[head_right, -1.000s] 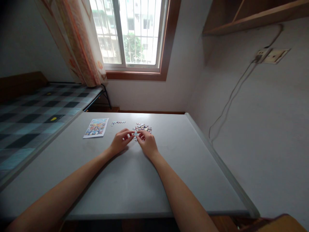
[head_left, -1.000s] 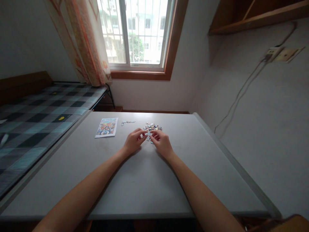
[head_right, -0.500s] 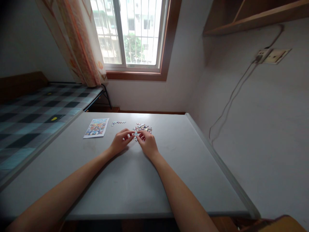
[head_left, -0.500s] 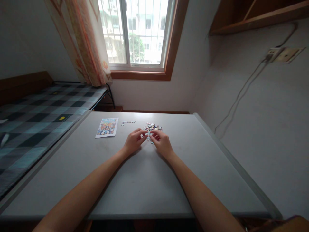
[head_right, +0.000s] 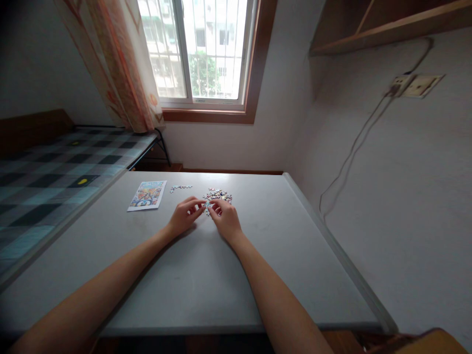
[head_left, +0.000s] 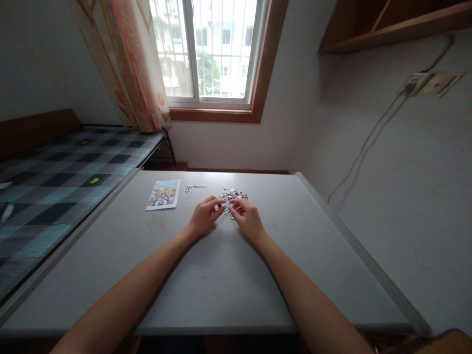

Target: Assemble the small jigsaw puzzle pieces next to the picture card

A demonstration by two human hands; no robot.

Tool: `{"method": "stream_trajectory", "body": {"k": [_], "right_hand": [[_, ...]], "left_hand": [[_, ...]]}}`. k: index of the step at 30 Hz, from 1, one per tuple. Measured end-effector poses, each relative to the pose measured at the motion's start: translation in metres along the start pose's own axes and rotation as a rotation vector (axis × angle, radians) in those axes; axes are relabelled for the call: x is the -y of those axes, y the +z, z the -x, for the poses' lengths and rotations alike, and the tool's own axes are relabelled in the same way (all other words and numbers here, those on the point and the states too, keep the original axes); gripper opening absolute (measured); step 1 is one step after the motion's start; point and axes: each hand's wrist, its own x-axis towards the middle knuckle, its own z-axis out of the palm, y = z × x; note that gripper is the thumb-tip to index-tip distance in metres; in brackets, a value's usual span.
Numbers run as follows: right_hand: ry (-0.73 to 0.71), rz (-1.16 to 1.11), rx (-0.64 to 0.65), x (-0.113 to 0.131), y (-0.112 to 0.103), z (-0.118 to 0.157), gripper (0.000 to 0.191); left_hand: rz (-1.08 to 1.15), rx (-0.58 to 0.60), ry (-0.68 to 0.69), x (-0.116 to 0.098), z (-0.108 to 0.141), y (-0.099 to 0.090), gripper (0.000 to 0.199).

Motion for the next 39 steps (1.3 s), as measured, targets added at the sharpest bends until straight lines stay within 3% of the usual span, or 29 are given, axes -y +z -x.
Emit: {"method": "stream_trajectory", "body": {"k": [39], "right_hand": [[-0.004, -0.005, 0.007, -0.0004, -0.0003, -0.0004, 0.019]], "left_hand": [[0.005, -0.004, 0.002, -0.0005, -0.0003, 0.0, 0.021]]}}
